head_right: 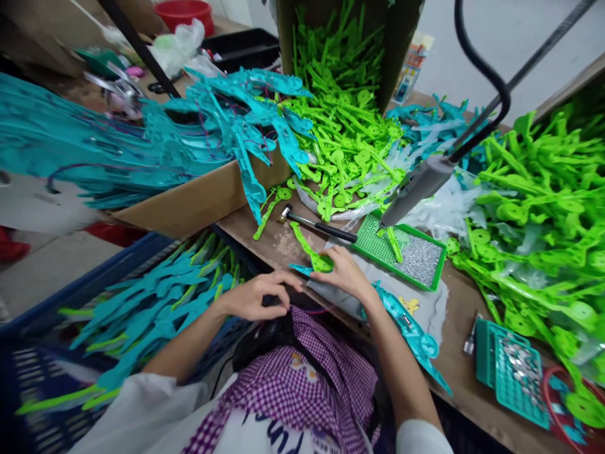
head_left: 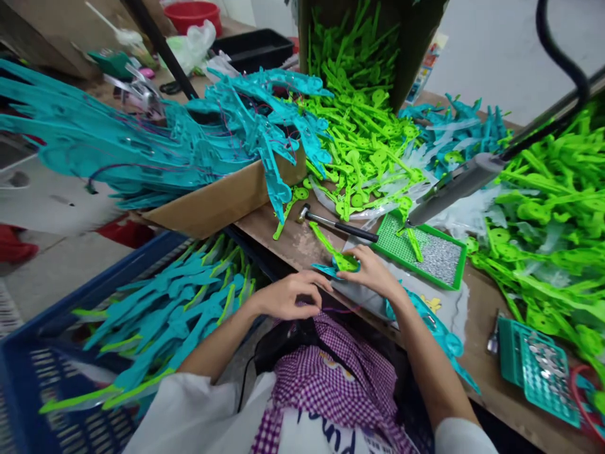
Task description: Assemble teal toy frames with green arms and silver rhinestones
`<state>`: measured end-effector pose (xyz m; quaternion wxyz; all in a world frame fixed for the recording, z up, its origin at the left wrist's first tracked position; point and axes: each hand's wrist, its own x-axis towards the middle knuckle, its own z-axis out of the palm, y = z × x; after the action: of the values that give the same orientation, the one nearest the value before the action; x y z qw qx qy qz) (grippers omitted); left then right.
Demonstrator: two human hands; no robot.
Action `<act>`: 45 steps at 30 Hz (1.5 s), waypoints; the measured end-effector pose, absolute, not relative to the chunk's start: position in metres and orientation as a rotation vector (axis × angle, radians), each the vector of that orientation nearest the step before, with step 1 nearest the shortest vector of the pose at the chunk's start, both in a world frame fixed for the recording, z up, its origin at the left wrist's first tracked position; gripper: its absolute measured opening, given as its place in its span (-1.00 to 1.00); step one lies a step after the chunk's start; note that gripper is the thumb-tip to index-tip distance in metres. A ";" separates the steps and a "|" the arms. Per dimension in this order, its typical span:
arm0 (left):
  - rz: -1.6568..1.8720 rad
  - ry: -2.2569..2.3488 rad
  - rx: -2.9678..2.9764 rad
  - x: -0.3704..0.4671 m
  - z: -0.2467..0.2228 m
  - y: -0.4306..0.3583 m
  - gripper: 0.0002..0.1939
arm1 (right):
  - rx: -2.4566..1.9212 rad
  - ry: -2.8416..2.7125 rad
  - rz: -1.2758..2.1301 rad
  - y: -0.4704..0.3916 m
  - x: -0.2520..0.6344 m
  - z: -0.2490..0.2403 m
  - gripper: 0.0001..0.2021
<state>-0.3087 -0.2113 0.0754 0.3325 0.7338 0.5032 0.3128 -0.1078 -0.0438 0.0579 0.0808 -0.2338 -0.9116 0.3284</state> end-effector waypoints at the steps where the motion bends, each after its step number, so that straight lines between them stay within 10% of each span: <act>1: 0.831 1.347 1.884 -0.305 0.073 -0.213 -0.89 | -0.702 -2.774 0.892 -0.044 -0.115 0.053 -0.47; 11: 1.038 1.872 1.497 -0.283 0.000 -0.202 -0.88 | -0.471 -2.877 0.998 -0.043 -0.109 0.045 -0.47; 38: 1.054 1.847 1.553 -0.259 0.061 -0.209 -0.74 | -0.850 -2.373 1.349 -0.124 -0.096 0.080 -0.58; 45: 0.812 1.631 1.467 -0.265 0.061 -0.203 -0.74 | -1.011 -2.582 0.792 -0.089 -0.074 0.080 -0.71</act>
<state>-0.2654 -0.2034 0.0613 0.3905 0.5775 0.6418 0.3196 -0.0744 -0.0894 0.0795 0.1284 -0.3477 -0.8880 0.2722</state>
